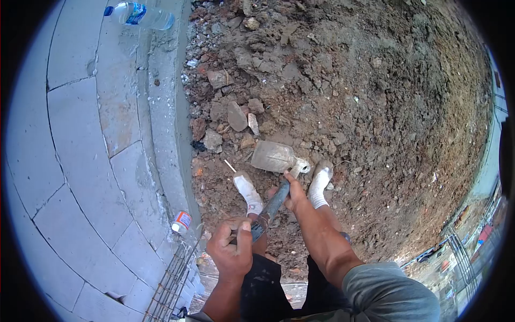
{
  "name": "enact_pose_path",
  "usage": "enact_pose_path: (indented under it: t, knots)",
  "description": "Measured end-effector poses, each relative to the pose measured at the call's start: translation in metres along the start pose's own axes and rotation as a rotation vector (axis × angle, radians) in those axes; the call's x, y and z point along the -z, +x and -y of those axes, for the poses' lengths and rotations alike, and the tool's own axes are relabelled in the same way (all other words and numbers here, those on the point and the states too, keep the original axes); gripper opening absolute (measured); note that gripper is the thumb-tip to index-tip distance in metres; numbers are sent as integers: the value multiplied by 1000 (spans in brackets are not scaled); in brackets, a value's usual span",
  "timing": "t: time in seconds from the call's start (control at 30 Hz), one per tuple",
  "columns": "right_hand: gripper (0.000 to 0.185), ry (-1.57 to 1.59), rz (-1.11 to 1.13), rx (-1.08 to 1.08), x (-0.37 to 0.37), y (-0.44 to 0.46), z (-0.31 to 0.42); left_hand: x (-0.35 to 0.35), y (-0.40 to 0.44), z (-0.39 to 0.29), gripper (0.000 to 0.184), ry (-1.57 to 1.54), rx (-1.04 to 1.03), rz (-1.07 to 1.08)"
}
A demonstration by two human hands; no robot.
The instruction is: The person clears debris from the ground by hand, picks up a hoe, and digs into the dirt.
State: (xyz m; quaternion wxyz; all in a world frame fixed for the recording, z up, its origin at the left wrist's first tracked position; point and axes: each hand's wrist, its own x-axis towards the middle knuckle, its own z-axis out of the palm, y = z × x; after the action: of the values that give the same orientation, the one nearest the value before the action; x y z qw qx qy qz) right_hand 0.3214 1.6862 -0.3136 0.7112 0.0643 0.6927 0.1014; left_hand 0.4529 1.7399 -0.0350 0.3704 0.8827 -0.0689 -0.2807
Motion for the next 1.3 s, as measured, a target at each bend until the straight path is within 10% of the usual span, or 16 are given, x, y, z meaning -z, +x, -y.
enact_pose_path:
  t: [0.3,0.57,0.87,1.3]
  knots:
    - [11,19,-65,217,-23,-42,-24,82,-29,32,31,-36,122,281]
    - [41,-664,-481,1080,-140,-156,-12,104,-53,146,49,165,213,679]
    - [53,-1858,-456,579,-225,-38,-69,58,-59,122,16,-1083,1157,430]
    - [51,-1645,-731,711,-146,-100,-44,70,-83,134,21,-916,917,905]
